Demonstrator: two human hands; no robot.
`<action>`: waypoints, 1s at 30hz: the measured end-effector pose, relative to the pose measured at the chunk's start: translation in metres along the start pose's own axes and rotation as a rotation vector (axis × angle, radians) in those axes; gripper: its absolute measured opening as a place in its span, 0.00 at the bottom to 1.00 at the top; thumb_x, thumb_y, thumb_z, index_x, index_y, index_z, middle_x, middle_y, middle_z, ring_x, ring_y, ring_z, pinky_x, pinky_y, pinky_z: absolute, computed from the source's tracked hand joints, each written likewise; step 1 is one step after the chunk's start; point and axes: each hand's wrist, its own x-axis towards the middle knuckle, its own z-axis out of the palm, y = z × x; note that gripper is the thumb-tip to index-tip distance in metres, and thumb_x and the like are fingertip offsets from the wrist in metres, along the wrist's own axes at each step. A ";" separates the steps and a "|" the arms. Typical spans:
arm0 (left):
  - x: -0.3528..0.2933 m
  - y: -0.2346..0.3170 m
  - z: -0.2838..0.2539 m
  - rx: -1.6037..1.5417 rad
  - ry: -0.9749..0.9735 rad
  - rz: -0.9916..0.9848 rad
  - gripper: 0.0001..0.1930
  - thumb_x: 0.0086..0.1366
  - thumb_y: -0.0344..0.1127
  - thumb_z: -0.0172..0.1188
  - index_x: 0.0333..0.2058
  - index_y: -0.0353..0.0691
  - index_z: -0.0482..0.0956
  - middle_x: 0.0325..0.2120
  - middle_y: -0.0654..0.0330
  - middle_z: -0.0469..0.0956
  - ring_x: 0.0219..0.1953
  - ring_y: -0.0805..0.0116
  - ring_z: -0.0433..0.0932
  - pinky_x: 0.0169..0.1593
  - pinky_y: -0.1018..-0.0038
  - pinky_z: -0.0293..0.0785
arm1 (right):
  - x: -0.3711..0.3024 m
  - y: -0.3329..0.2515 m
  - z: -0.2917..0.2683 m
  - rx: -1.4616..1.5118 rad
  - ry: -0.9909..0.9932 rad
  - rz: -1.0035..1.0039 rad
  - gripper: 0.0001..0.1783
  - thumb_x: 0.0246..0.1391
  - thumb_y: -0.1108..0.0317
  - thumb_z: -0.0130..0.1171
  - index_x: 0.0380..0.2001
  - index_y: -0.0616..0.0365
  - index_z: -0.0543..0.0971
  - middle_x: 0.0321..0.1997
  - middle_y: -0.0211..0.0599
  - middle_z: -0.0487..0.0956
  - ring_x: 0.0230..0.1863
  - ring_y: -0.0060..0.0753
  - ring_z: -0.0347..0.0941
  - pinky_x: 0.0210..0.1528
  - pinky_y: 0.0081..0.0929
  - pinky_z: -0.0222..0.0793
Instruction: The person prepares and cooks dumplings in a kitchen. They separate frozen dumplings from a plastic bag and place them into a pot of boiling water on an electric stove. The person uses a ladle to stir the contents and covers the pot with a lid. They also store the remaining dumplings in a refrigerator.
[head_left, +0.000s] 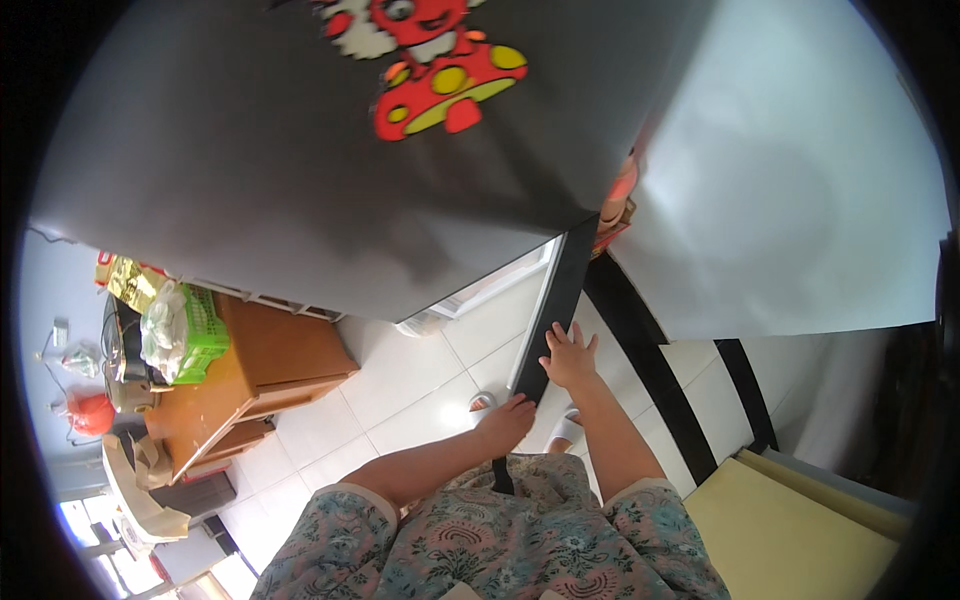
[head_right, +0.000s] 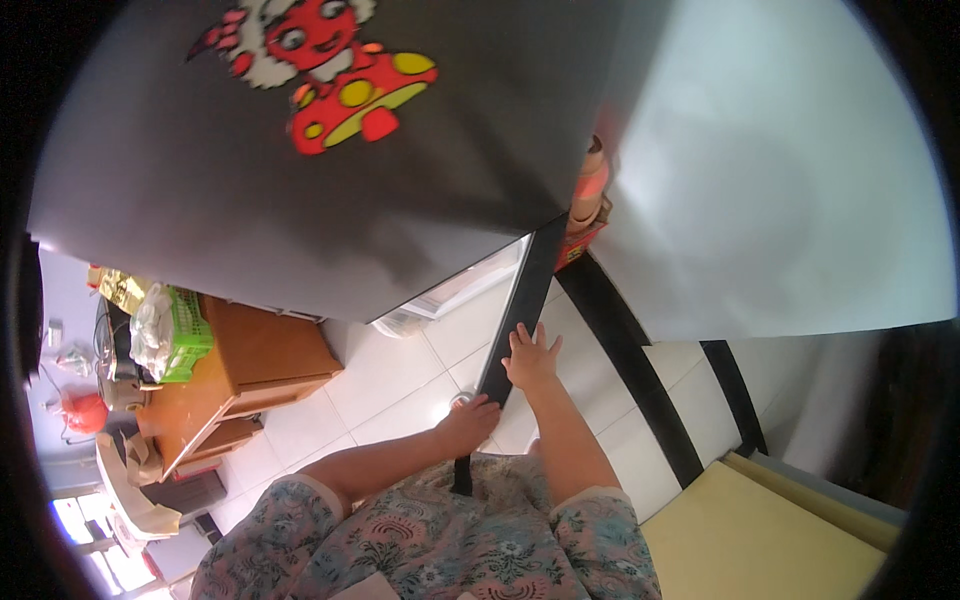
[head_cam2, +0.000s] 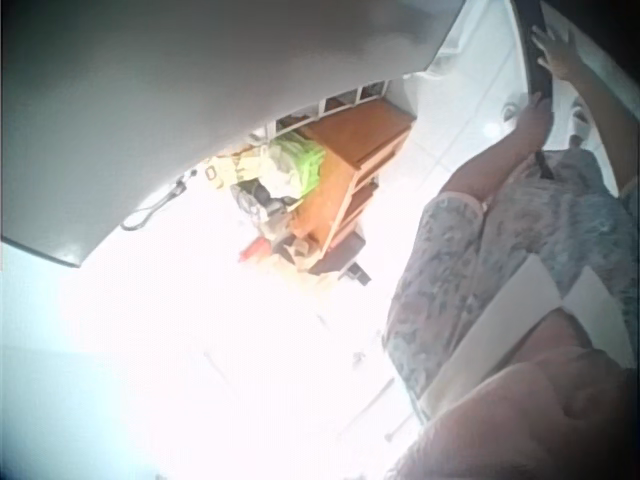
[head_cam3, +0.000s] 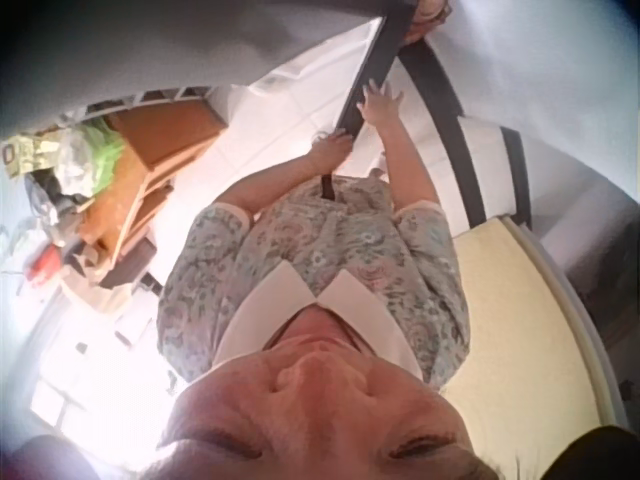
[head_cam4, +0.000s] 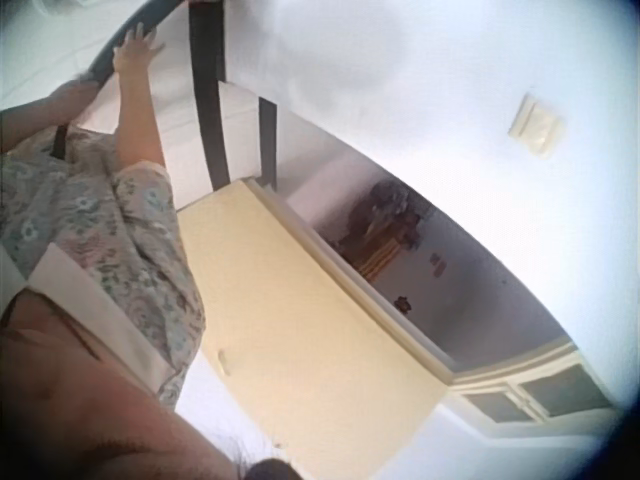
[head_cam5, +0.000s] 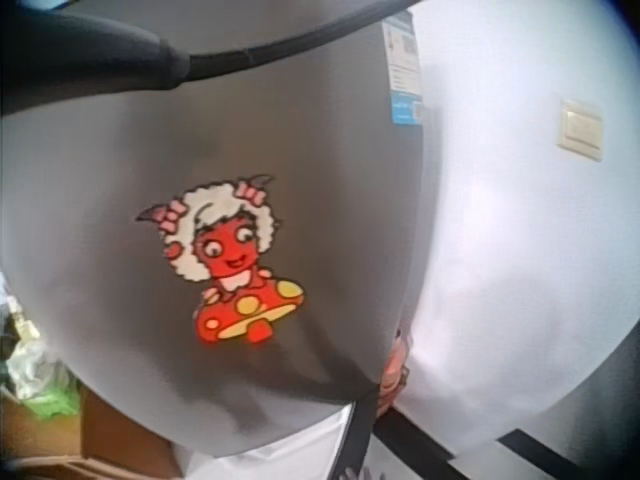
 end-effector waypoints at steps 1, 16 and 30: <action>-0.003 -0.011 0.009 0.036 -0.123 0.020 0.21 0.56 0.37 0.55 0.49 0.35 0.75 0.55 0.55 0.68 0.62 0.61 0.60 0.67 0.62 0.47 | -0.006 -0.002 0.005 -0.022 0.078 -0.041 0.32 0.54 0.52 0.55 0.61 0.51 0.65 0.71 0.31 0.54 0.71 0.48 0.44 0.67 0.63 0.40; -0.044 -0.203 0.093 1.386 -0.884 -0.267 0.32 0.67 0.54 0.36 0.66 0.48 0.49 0.68 0.67 0.46 0.70 0.63 0.37 0.68 0.51 0.23 | -0.051 -0.062 0.013 -0.109 0.217 -0.214 0.29 0.51 0.55 0.58 0.56 0.53 0.70 0.67 0.33 0.61 0.70 0.48 0.47 0.69 0.56 0.36; -0.114 -0.016 0.002 -0.549 0.207 -0.815 0.10 0.61 0.36 0.53 0.40 0.45 0.78 0.43 0.58 0.76 0.46 0.57 0.75 0.50 0.63 0.71 | -0.074 -0.084 -0.042 -0.195 0.122 -0.599 0.32 0.55 0.55 0.55 0.61 0.53 0.65 0.70 0.35 0.56 0.71 0.46 0.45 0.69 0.55 0.36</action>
